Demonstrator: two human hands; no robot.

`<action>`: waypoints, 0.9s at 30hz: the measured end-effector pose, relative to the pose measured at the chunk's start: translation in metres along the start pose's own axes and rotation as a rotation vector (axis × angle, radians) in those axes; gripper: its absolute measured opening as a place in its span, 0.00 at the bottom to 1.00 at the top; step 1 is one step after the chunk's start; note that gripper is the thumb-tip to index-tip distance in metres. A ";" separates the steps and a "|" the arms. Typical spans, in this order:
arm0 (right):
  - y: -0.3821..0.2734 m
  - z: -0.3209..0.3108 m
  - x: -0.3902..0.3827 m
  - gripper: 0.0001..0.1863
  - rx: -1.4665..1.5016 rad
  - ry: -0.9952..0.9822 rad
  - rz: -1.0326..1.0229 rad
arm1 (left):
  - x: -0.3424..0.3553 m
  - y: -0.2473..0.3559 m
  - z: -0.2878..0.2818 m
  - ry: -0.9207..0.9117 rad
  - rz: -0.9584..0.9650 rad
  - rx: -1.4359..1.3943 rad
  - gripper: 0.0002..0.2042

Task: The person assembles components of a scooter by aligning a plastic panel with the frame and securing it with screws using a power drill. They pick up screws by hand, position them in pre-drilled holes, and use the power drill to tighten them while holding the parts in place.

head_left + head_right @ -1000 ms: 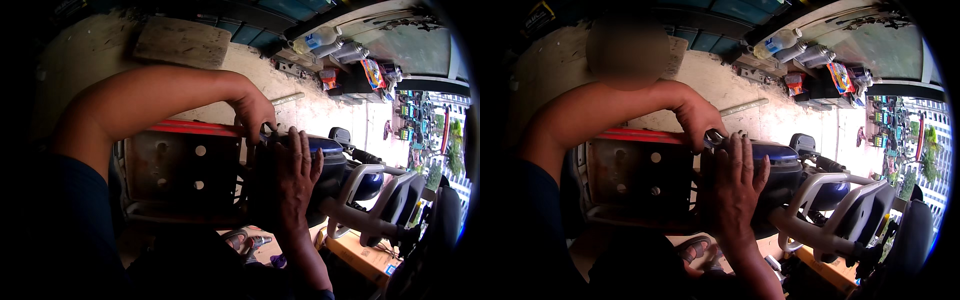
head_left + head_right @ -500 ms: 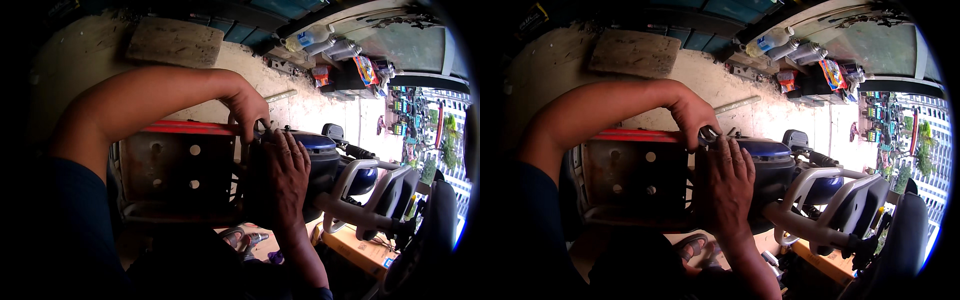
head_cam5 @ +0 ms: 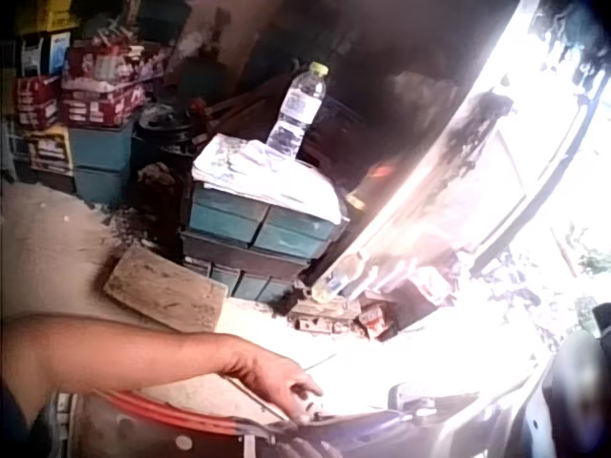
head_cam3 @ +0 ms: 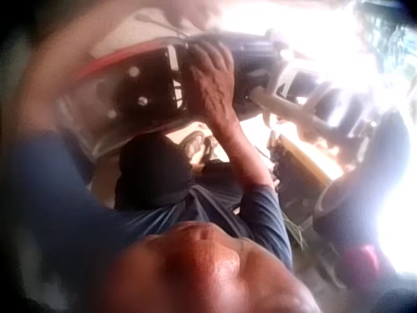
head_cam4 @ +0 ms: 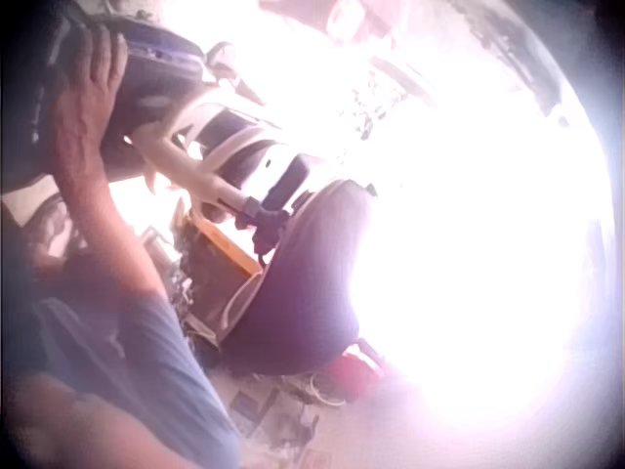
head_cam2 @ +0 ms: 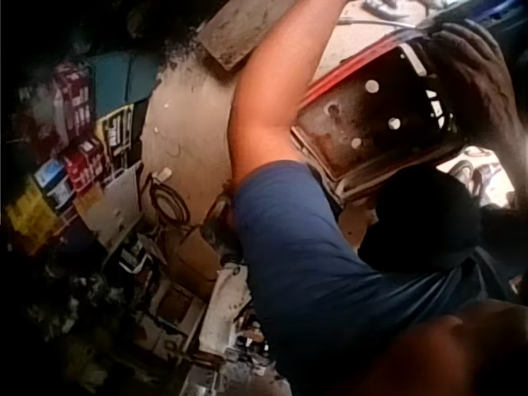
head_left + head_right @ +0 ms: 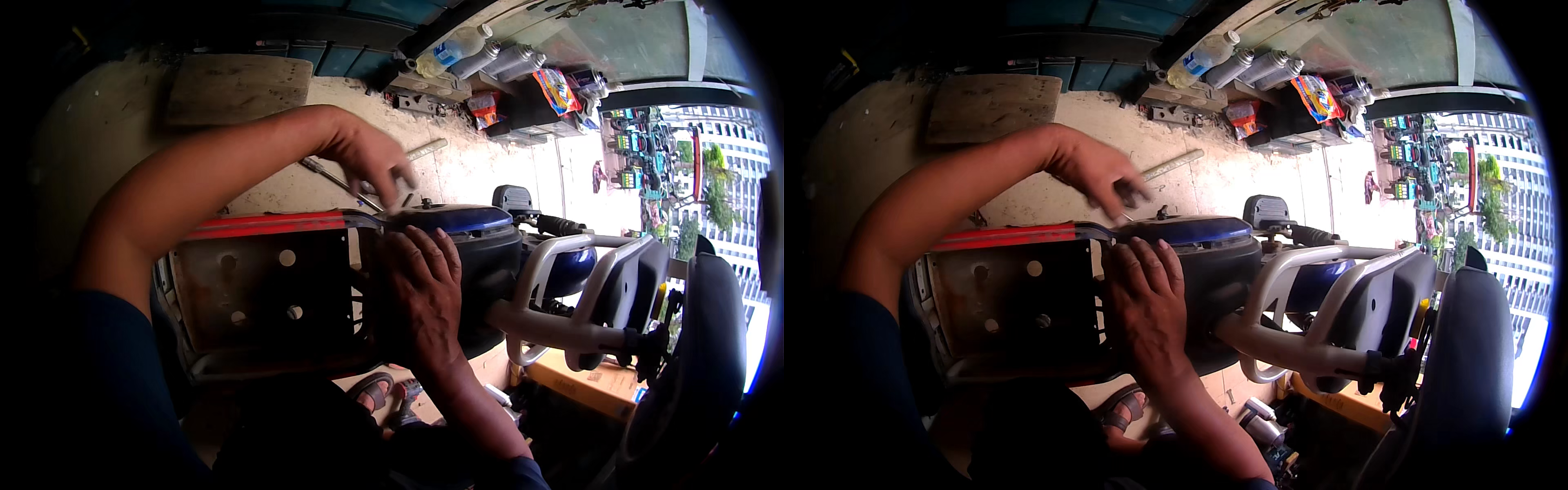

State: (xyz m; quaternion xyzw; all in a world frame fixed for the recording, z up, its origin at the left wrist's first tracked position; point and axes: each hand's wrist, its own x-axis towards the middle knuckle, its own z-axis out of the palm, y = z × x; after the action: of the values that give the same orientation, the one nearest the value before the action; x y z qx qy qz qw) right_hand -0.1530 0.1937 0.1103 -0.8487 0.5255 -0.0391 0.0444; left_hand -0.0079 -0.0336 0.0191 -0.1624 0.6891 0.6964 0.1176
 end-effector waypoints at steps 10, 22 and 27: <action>-0.005 0.002 0.003 0.23 -0.003 -0.007 -0.021 | 0.125 0.097 0.035 0.173 0.573 0.171 0.29; 0.003 0.002 0.001 0.22 0.075 0.011 -0.015 | 0.142 0.081 0.021 0.219 0.587 0.104 0.21; 0.004 0.007 0.000 0.22 0.040 0.012 -0.025 | 0.144 0.075 0.030 0.190 0.630 0.008 0.21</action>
State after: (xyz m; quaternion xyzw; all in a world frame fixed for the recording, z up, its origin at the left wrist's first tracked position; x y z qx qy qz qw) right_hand -0.1551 0.1921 0.1025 -0.8540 0.5142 -0.0550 0.0578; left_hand -0.1714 -0.0136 0.0326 -0.0052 0.7162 0.6774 -0.1678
